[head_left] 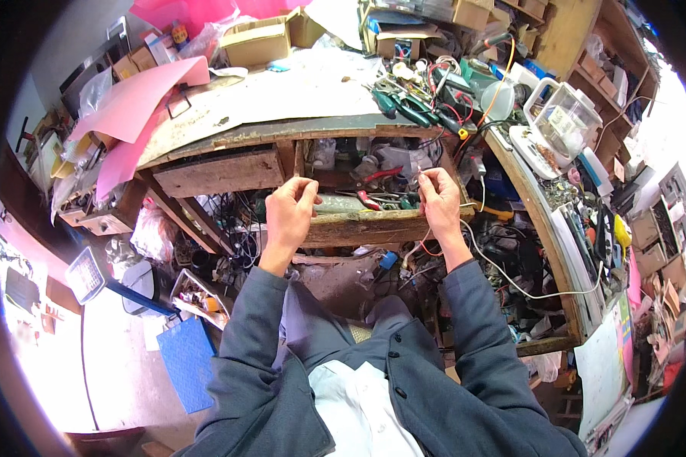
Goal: The person strips insulation from wires, cuts them with pliers, and twists the exposed strands together. They handle multiple small wires and use pliers and wire cutters throughout the process.
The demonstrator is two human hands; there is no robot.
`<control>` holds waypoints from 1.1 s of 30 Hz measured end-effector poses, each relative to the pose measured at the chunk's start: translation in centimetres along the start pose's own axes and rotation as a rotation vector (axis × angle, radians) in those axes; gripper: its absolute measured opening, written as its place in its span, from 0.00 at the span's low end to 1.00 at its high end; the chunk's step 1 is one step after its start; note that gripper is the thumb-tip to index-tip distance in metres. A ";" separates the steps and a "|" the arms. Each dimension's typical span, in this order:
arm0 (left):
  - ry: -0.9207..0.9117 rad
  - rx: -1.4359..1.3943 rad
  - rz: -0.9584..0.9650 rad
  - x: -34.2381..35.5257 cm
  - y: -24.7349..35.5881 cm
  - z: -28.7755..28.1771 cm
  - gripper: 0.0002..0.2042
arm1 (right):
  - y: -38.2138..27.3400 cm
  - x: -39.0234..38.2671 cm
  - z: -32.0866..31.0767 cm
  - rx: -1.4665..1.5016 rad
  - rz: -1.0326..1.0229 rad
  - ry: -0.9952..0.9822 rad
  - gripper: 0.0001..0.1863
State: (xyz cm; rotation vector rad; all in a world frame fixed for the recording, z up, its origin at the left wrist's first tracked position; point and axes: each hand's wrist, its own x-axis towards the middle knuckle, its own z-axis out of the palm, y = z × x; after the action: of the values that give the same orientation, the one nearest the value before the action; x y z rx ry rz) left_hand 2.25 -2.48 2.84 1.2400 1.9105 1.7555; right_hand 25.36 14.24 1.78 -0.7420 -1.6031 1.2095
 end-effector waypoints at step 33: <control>-0.641 1.014 0.753 6.7 -4.9 17.0 0.09 | 2.0 0.9 0.2 0.210 0.001 0.041 0.06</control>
State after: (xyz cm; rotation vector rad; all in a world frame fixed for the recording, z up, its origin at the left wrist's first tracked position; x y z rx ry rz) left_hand 8.04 14.50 -3.30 2.6870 2.0181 0.2482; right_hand 24.76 15.60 0.21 -0.6289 -1.4165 1.3317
